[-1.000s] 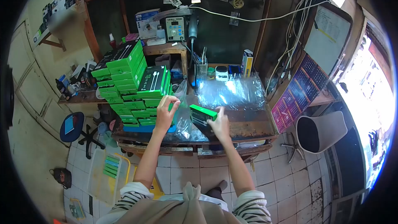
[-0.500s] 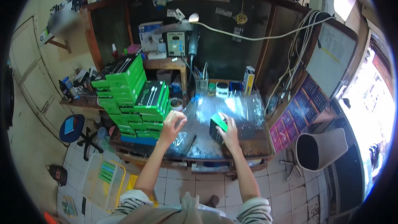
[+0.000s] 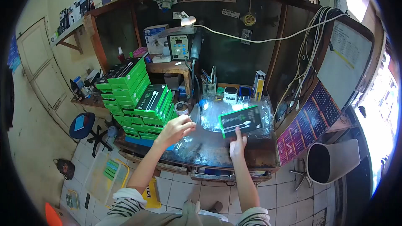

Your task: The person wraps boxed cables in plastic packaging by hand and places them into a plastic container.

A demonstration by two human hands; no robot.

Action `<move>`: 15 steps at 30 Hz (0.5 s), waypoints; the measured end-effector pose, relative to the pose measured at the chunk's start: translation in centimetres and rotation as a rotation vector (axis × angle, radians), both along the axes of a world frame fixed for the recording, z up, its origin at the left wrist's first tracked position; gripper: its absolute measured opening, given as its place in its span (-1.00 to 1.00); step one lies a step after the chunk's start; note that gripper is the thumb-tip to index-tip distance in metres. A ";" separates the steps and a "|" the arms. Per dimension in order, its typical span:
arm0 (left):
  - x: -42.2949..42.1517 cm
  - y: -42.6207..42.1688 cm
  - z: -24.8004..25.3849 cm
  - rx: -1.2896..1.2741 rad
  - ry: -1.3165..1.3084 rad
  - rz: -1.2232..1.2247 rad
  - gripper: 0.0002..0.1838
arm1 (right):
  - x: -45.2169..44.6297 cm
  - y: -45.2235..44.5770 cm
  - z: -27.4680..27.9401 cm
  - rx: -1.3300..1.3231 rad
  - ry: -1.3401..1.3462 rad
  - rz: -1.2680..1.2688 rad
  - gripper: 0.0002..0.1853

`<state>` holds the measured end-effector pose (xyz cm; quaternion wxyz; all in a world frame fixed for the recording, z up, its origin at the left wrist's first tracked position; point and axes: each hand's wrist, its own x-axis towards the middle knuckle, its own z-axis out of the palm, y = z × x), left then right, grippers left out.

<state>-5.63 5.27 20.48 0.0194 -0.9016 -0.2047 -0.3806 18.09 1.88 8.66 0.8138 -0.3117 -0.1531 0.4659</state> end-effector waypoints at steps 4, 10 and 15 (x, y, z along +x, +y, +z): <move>1.0 -1.0 -0.4 -0.032 0.000 -0.072 -0.82 | 0.9 1.2 4.1 0.146 0.199 0.206 -0.67; 1.3 -1.7 0.6 -0.110 0.056 -0.156 -0.82 | -0.3 0.3 10.9 0.308 -0.246 0.305 -0.56; 1.3 -1.8 1.6 -0.148 0.060 -0.177 -0.82 | -0.2 1.1 12.5 0.275 -0.541 0.354 -0.49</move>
